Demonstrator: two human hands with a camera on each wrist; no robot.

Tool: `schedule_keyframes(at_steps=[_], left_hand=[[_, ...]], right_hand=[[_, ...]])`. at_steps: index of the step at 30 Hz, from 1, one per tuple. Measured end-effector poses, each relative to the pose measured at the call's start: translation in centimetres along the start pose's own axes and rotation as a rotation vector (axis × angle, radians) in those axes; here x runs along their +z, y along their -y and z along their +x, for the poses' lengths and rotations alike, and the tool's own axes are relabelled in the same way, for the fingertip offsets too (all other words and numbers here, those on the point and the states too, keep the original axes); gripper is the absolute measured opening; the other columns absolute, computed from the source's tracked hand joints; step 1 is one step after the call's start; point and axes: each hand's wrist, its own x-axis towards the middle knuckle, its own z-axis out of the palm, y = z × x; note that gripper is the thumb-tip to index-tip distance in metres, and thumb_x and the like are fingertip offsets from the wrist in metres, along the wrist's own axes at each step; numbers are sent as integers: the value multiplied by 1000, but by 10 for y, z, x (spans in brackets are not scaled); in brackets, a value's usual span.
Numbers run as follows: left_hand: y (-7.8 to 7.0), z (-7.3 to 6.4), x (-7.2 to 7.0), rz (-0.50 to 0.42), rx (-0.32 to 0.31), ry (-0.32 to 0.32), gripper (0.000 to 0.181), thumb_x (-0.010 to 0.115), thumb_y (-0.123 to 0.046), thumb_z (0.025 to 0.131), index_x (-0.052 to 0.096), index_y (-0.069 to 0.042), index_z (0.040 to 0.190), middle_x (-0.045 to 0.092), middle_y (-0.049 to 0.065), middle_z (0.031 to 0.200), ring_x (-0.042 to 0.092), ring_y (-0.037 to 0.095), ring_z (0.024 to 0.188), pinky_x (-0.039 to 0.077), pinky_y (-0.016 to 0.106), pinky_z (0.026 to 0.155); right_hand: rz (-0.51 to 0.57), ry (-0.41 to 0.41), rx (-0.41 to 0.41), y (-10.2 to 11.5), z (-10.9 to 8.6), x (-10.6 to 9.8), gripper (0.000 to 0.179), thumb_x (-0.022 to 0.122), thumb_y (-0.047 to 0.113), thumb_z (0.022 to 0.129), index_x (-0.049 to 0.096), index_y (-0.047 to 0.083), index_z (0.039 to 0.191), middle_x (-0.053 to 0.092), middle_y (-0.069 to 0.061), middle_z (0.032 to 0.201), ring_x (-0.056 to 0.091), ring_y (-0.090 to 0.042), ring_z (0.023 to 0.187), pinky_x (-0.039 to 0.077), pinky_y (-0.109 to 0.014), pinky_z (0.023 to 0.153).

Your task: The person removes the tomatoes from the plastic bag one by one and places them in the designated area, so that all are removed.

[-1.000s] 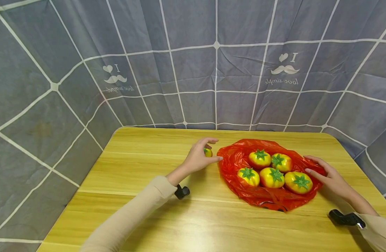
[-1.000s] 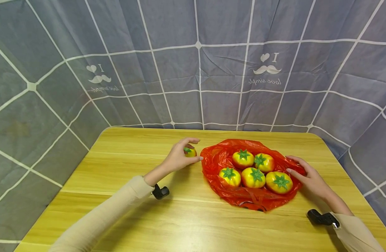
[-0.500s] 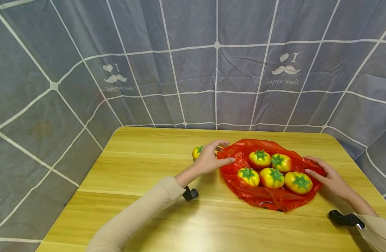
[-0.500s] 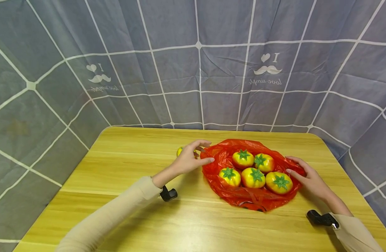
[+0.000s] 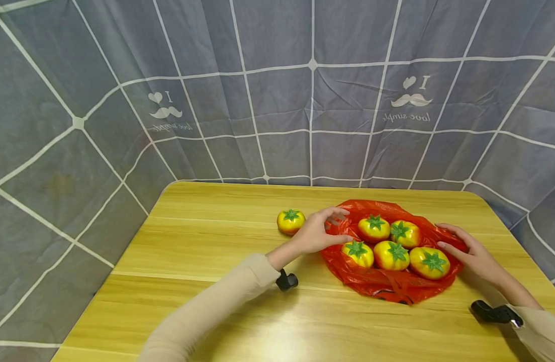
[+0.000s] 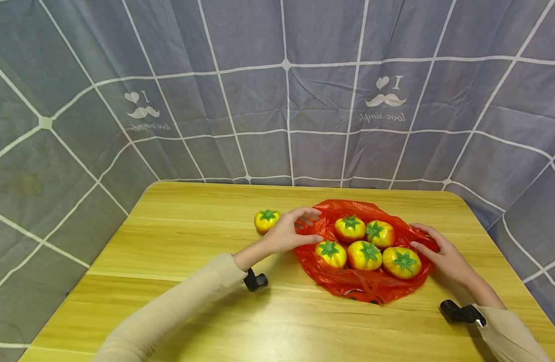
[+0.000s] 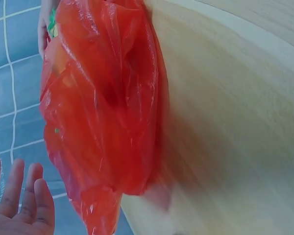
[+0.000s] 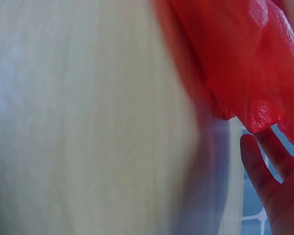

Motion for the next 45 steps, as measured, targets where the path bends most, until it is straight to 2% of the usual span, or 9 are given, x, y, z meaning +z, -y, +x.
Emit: schedule_keyframes(at_steps=[4, 11, 19, 27, 34, 39, 45], left_hand=[[2, 1, 6, -3, 5, 14, 56, 78, -18, 79, 56, -5, 129, 64, 10, 123, 60, 29, 110, 51, 34, 92], [9, 2, 16, -44, 19, 31, 54, 77, -12, 79, 55, -1, 127, 62, 19, 121, 61, 33, 107, 51, 39, 93], [16, 1, 22, 18, -29, 54, 54, 77, -19, 81, 55, -7, 130, 63, 13, 123, 62, 24, 106, 51, 21, 85], [21, -1, 27, 16, -38, 70, 55, 78, -19, 80, 56, -8, 129, 64, 12, 122, 61, 18, 102, 49, 19, 81], [22, -1, 30, 54, -43, 90, 57, 79, -22, 80, 56, -8, 130, 63, 10, 124, 60, 13, 100, 48, 13, 76], [21, -2, 31, 51, -63, 108, 59, 79, -21, 79, 56, -7, 131, 63, 9, 124, 60, 12, 99, 49, 15, 78], [20, -4, 31, 98, -77, 142, 59, 79, -23, 79, 55, -10, 131, 63, 5, 126, 59, 11, 101, 49, 18, 86]], right_hand=[[-9, -2, 10, -1, -1, 0, 47, 55, -3, 93, 42, -1, 138, 48, 35, 120, 45, 23, 107, 37, 3, 83], [-24, -8, 14, -2, -1, 1, 47, 55, -2, 93, 42, -1, 138, 46, 36, 120, 43, 24, 107, 35, 3, 83], [-44, 1, 29, -3, -1, 1, 47, 55, 0, 94, 41, 0, 139, 44, 36, 121, 41, 24, 107, 34, 3, 82], [-42, 12, 35, -2, -2, 1, 47, 54, 3, 95, 41, 1, 140, 44, 35, 121, 42, 22, 106, 36, 2, 81], [-43, 9, 34, -1, -2, 1, 46, 54, 4, 95, 41, 2, 140, 44, 36, 120, 42, 22, 106, 35, 2, 82], [-41, 0, 42, -1, -2, 2, 46, 55, 3, 95, 42, 1, 139, 44, 35, 120, 42, 22, 106, 35, 3, 82], [-37, 0, 49, -2, -2, 2, 46, 54, 4, 95, 42, 2, 140, 44, 35, 120, 42, 22, 106, 35, 3, 82]])
